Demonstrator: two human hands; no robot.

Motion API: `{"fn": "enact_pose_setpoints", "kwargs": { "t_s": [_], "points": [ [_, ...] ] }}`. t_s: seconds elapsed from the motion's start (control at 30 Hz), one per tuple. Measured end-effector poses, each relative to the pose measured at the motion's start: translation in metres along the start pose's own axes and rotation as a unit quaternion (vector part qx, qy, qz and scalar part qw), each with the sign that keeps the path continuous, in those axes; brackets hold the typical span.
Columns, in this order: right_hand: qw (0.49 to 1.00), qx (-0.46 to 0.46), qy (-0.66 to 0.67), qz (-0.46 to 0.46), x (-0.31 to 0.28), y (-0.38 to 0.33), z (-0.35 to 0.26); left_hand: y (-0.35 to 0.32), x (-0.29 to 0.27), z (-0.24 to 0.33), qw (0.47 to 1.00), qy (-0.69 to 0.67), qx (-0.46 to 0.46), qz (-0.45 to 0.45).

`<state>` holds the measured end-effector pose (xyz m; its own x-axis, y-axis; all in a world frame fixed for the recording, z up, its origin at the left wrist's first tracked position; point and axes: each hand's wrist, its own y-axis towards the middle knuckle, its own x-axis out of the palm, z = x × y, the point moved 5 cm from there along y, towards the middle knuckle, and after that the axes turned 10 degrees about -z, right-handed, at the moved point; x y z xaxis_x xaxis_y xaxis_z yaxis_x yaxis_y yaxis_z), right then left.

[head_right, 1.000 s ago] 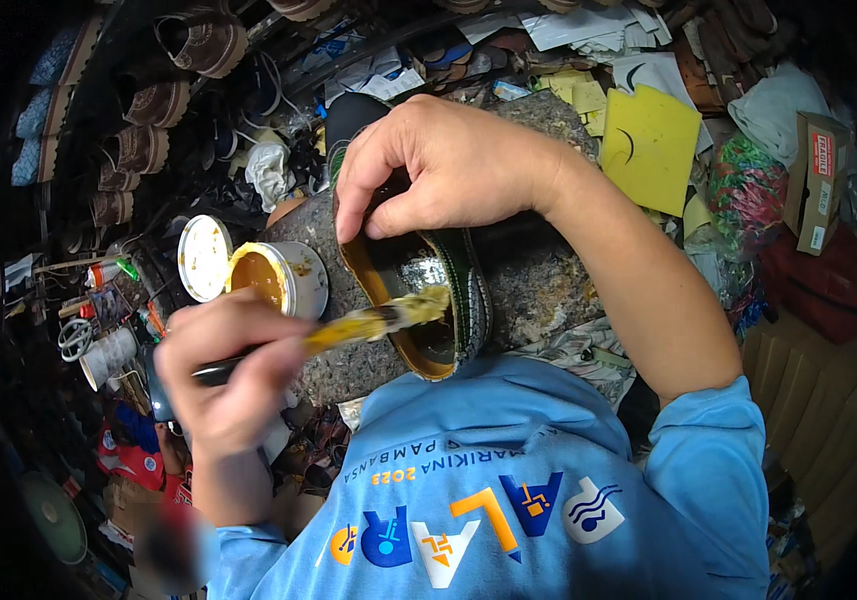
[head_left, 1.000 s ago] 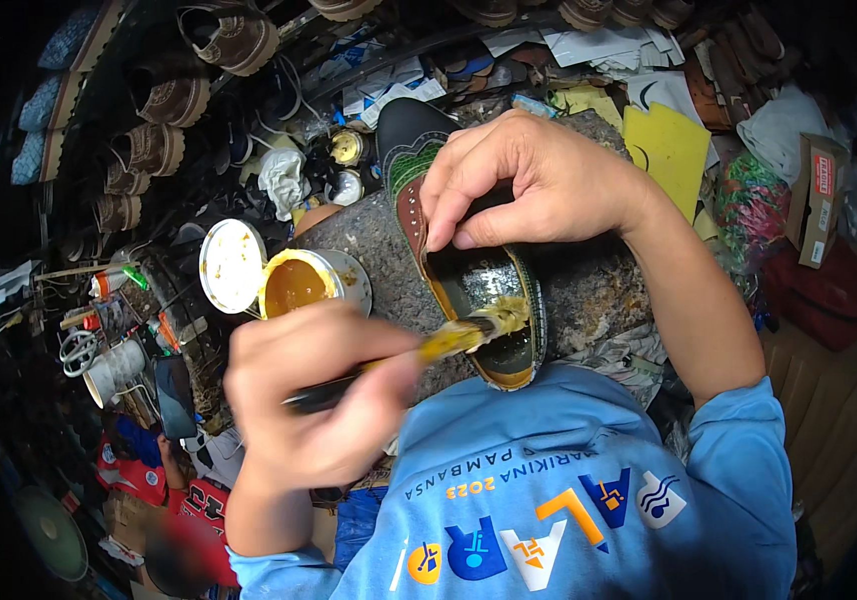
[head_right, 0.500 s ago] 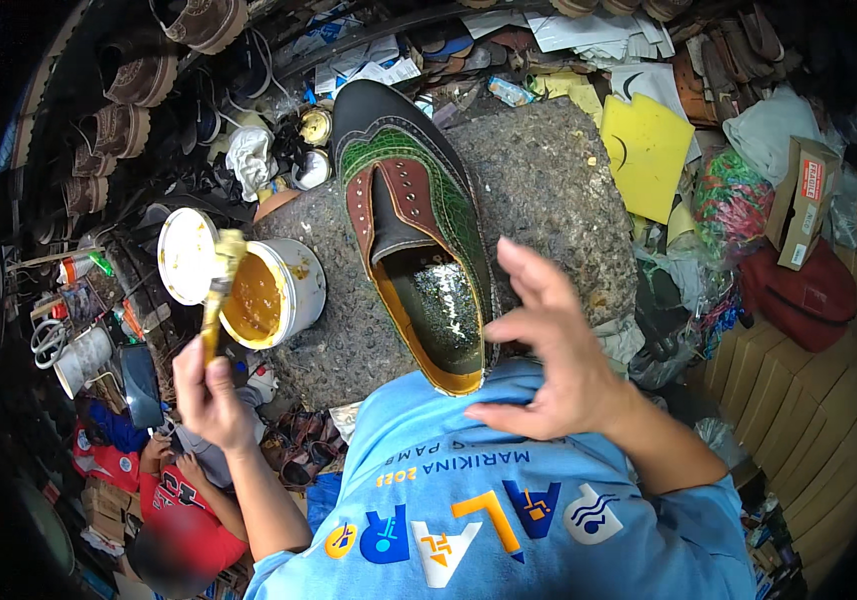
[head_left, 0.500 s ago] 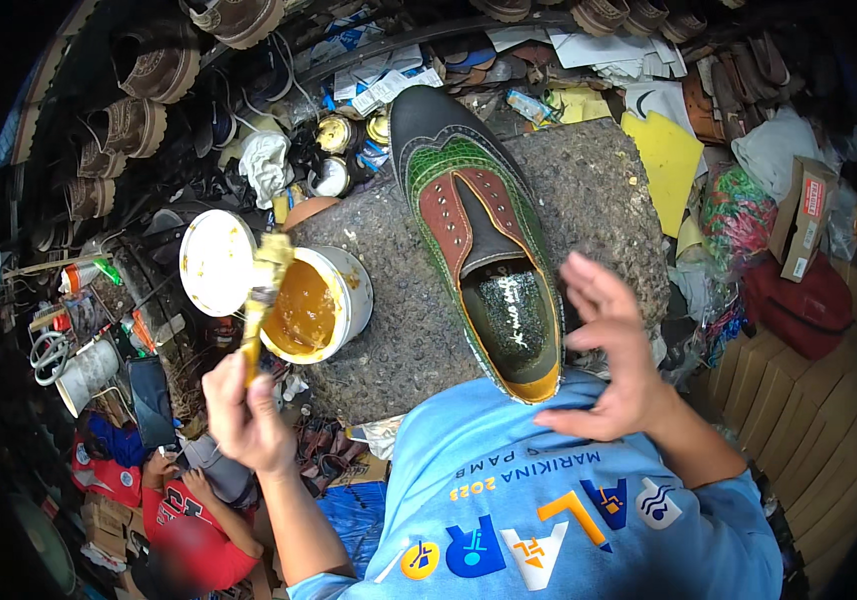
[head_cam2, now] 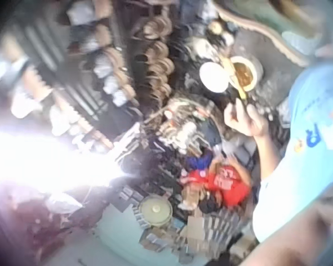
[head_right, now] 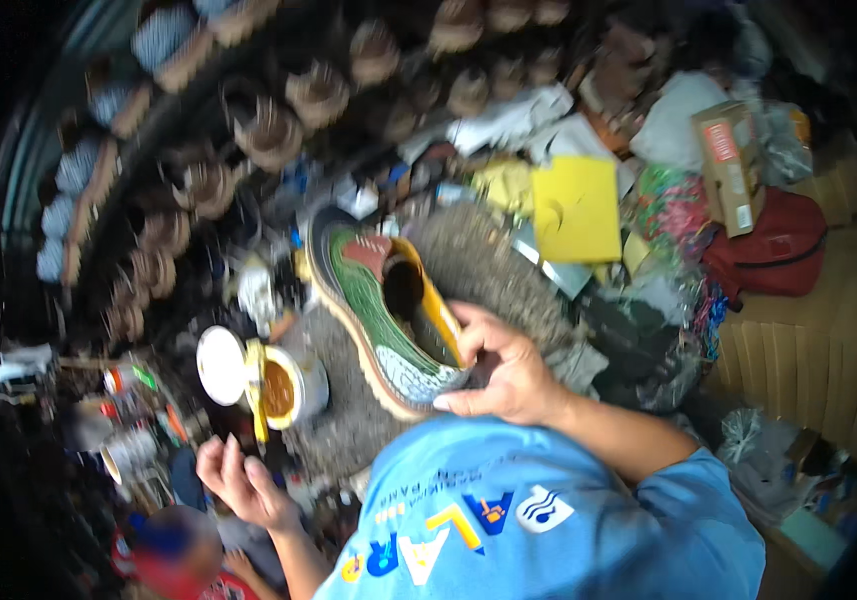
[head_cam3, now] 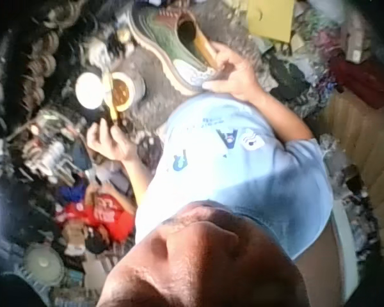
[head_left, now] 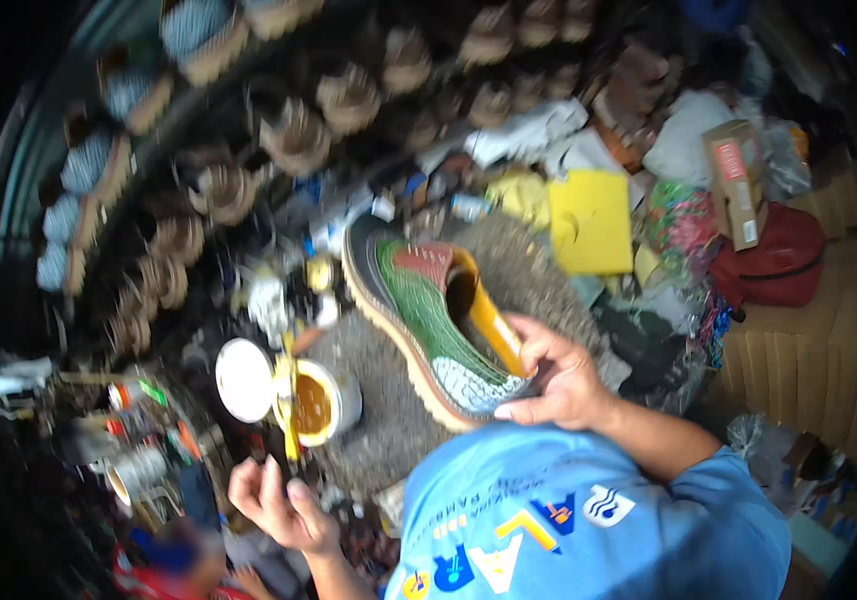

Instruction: Applying adhesive to a shoe insole and then inserting it into a shoe.

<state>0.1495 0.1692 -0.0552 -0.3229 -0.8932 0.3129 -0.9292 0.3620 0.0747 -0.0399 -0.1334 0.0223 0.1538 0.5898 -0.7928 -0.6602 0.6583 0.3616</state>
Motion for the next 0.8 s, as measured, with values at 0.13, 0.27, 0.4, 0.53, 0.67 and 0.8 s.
{"fn": "enact_pose_setpoints", "kwargs": {
  "t_s": [0.13, 0.27, 0.4, 0.53, 0.67, 0.8],
  "points": [
    [0.993, -0.045, 0.092, 0.052, -0.025, 0.0, -0.029, 0.004, 0.014, 0.031, 0.997, 0.025, 0.069, -0.014],
    [0.969, -0.166, -0.151, 0.105, -0.08, -0.018, -0.115, 0.015, 0.037, 0.067, 0.994, -0.043, 0.084, -0.062],
    [0.846, -0.227, -0.434, 0.209, -0.141, -0.002, -0.203, 0.002, 0.053, 0.065, 0.987, -0.083, 0.079, -0.112],
    [0.804, -0.233, -0.494, 0.234, -0.198, 0.117, -0.25, -0.011, 0.055, 0.049, 0.988, -0.038, 0.008, -0.146],
    [0.776, -0.22, -0.517, 0.287, -0.299, 0.218, -0.263, 0.002, 0.051, 0.07, 0.993, -0.029, 0.037, -0.112],
    [0.723, -0.291, -0.541, 0.317, -0.425, 0.272, -0.296, 0.003, 0.055, 0.072, 0.984, -0.045, 0.038, -0.168]
  ]
}}
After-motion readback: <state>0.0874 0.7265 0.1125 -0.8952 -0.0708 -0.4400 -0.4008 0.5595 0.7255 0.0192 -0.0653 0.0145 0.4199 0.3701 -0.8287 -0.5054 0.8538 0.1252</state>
